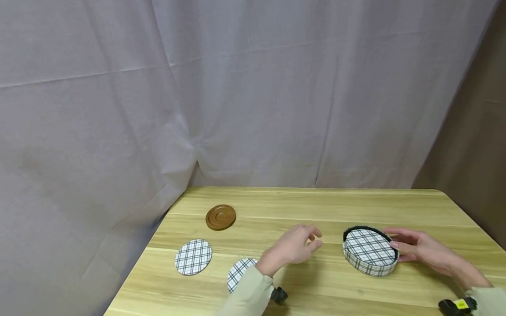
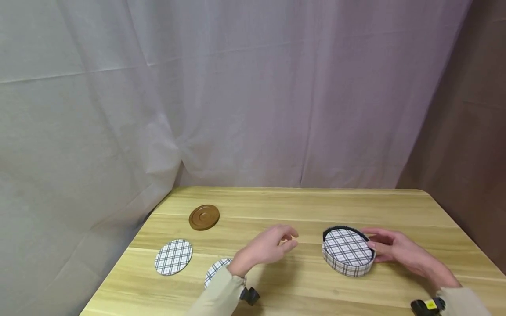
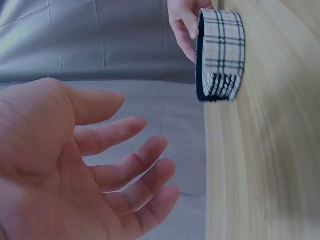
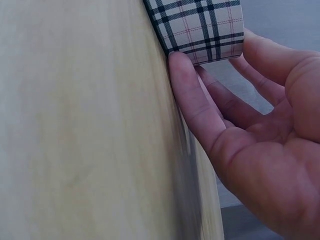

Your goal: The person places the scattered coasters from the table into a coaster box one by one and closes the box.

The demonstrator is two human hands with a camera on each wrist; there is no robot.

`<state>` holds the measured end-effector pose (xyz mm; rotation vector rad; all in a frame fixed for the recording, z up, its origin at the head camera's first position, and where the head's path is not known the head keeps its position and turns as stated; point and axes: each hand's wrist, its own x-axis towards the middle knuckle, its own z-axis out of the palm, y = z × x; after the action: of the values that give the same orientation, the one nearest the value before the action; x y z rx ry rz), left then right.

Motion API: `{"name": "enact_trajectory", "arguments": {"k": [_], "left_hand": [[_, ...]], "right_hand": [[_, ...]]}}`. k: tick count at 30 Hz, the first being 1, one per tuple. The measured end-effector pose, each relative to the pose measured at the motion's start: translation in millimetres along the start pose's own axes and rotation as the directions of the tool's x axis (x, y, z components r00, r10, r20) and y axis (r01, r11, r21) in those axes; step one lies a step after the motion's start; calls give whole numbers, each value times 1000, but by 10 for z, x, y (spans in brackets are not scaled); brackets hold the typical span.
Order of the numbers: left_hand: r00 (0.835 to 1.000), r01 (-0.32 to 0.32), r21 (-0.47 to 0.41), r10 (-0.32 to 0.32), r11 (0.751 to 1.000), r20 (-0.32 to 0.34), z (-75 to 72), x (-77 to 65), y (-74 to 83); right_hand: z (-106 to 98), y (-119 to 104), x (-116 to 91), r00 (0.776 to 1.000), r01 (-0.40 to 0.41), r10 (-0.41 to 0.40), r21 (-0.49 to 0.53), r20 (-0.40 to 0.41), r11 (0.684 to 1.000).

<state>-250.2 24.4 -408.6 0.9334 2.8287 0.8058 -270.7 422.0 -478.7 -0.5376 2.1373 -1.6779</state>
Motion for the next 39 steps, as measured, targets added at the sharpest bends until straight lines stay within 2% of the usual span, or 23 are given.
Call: {"name": "enact_trajectory", "arguments": {"k": [11, 19, 25, 34, 39], "left_hand": [[1000, 7, 41, -8, 999, 22, -135, -384, -287], [1000, -17, 82, 17, 996, 1, -228, -645, -482], [999, -4, 91, -1, 996, 51, -212, -808, -678], [990, 89, 220, -110, 971, 87, -199, -1023, -903], [978, 125, 251, -162, 960, 131, -235, -1095, -982]], "right_hand": [[12, -32, -15, 1000, -8, 8, -6, -5, 1000], [12, -54, -7, 999, -40, 40, 7, -11, 999], [12, -47, -10, 1000, -29, 29, 10, 8, 1000], [35, -49, -30, 1000, -14, 13, 10, 9, 1000], [33, -49, -22, 1000, -19, 19, 8, 8, 1000]]}}
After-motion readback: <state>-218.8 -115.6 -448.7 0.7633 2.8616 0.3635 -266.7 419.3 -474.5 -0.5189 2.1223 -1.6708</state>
